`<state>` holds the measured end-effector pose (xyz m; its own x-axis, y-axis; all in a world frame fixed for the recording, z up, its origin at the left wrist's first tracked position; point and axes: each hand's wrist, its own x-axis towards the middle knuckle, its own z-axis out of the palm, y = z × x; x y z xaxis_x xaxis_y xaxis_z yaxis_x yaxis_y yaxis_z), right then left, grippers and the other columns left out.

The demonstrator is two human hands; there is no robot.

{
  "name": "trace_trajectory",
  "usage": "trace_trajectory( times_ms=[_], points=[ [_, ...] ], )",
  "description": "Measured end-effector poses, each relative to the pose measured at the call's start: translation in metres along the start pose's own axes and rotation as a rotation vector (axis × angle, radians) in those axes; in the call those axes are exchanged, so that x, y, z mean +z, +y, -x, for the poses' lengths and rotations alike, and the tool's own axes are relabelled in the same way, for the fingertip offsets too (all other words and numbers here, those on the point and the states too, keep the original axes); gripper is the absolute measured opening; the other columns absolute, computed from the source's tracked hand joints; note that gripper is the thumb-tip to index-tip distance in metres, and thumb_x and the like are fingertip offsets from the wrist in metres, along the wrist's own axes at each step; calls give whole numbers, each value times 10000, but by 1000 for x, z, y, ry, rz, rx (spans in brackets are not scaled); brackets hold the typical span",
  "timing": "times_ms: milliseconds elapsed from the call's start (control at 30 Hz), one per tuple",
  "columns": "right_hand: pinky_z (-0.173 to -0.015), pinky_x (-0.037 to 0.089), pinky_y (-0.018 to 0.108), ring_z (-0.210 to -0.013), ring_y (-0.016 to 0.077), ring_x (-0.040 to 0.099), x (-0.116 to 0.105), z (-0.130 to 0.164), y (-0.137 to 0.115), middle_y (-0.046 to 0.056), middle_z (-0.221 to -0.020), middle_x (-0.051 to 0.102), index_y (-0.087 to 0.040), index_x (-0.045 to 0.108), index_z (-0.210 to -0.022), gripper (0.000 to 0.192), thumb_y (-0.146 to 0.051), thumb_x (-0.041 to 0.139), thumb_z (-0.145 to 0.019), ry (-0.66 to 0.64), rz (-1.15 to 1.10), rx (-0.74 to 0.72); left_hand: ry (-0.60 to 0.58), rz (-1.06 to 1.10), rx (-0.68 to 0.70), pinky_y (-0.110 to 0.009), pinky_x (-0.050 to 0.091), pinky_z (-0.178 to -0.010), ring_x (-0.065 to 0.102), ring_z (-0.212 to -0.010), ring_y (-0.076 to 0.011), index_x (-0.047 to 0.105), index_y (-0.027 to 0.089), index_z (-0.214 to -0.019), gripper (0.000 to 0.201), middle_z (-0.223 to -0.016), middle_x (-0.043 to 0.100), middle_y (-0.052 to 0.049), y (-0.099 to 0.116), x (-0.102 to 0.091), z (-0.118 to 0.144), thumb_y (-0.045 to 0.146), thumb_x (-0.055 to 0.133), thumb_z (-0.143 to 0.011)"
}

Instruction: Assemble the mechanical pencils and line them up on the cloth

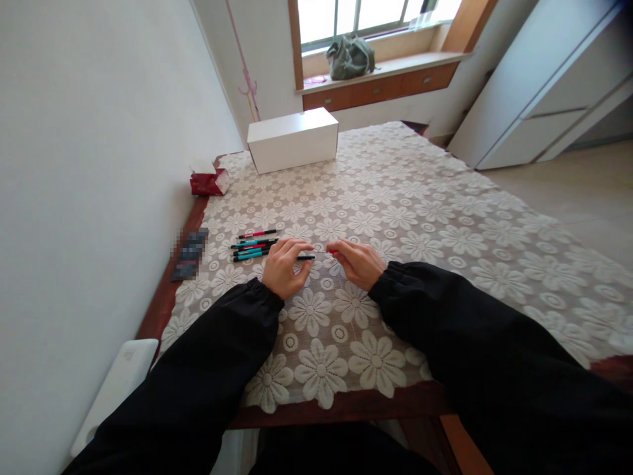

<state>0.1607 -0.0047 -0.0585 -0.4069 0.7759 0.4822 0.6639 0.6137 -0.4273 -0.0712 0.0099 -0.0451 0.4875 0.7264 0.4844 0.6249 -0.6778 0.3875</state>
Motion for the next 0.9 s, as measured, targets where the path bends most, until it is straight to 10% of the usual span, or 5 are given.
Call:
trace_trajectory(
  times_ms=[233,467,900],
  points=[
    [-706,433,292,-810,191,627,-1,-3,3,52,-1017,689,-228,601,-1061,190,-227,419,-1010,79,-2,126,-76,-116,-50,-467,413,-1096,551,-1255,-272,666,229,-1143,259,-1246,694,-60,-1,1,-1,234,635,-886],
    [-746,439,305,-861,203,616,0,-3,8,54,-1008,669,-227,608,-1045,190,-188,432,-985,89,76,178,-241,-103,198,-499,243,-1248,432,-1423,-251,599,261,-1312,333,-1428,610,-28,2,1,0,292,531,-987],
    [-877,379,438,-1008,299,525,1,-2,24,127,-1054,670,-195,661,-965,181,-102,554,-853,-19,367,192,-101,-155,-50,-488,440,-1010,569,-1170,-294,701,228,-1092,198,-1186,712,-73,-7,9,3,254,632,-908]
  ],
)
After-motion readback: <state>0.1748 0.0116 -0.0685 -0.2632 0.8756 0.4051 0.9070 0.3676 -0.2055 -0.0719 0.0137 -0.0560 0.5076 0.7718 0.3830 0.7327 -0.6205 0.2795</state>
